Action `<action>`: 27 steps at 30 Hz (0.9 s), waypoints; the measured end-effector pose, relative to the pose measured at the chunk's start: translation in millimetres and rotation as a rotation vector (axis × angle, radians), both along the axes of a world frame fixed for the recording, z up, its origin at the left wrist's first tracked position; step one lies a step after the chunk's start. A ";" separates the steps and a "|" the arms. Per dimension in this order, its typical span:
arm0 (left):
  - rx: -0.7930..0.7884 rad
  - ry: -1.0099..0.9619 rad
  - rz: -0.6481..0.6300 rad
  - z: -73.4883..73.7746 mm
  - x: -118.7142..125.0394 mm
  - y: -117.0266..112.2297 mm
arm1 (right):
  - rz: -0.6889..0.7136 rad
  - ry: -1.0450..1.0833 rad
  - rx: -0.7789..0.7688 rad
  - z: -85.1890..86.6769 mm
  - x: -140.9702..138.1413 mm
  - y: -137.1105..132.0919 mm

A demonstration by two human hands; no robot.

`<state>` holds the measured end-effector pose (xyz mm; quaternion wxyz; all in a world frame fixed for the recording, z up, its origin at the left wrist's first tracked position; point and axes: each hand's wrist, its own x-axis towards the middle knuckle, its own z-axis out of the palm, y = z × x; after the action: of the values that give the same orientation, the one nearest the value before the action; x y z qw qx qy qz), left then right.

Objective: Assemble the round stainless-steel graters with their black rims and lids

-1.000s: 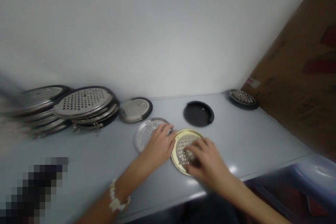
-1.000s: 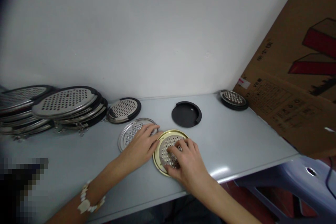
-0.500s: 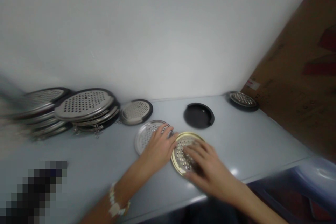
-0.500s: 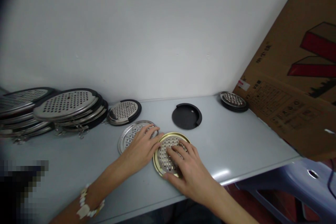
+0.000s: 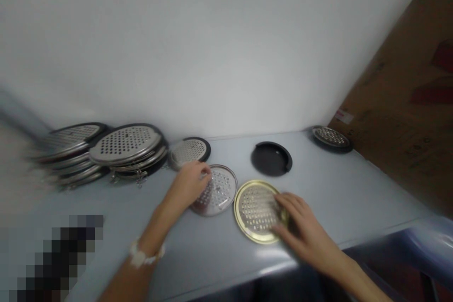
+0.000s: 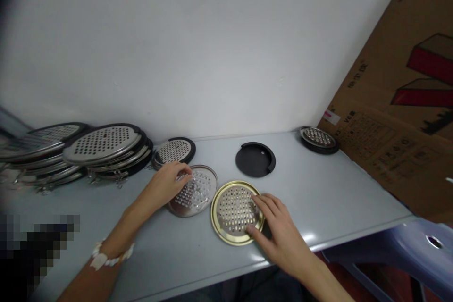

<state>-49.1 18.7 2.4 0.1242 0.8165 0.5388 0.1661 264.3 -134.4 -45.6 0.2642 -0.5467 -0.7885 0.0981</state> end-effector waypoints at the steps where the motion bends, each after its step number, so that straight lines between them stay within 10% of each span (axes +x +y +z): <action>1: -0.076 -0.051 -0.042 1.5 1.1 -1.7 | 0.003 -0.020 -0.001 -1.8 0.3 -0.4; 7: -0.544 -0.191 -0.328 -0.5 18.7 -17.7 | -0.011 -0.053 0.010 -4.5 -2.2 -1.9; 27: -0.373 -0.079 -0.335 -5.5 30.6 -28.0 | -0.030 -0.022 0.041 -0.9 -5.5 -3.1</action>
<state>-18.5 -9.3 -3.1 0.3194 0.8501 0.4123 0.0726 258.9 -137.5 -46.5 0.2680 -0.5540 -0.7849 0.0721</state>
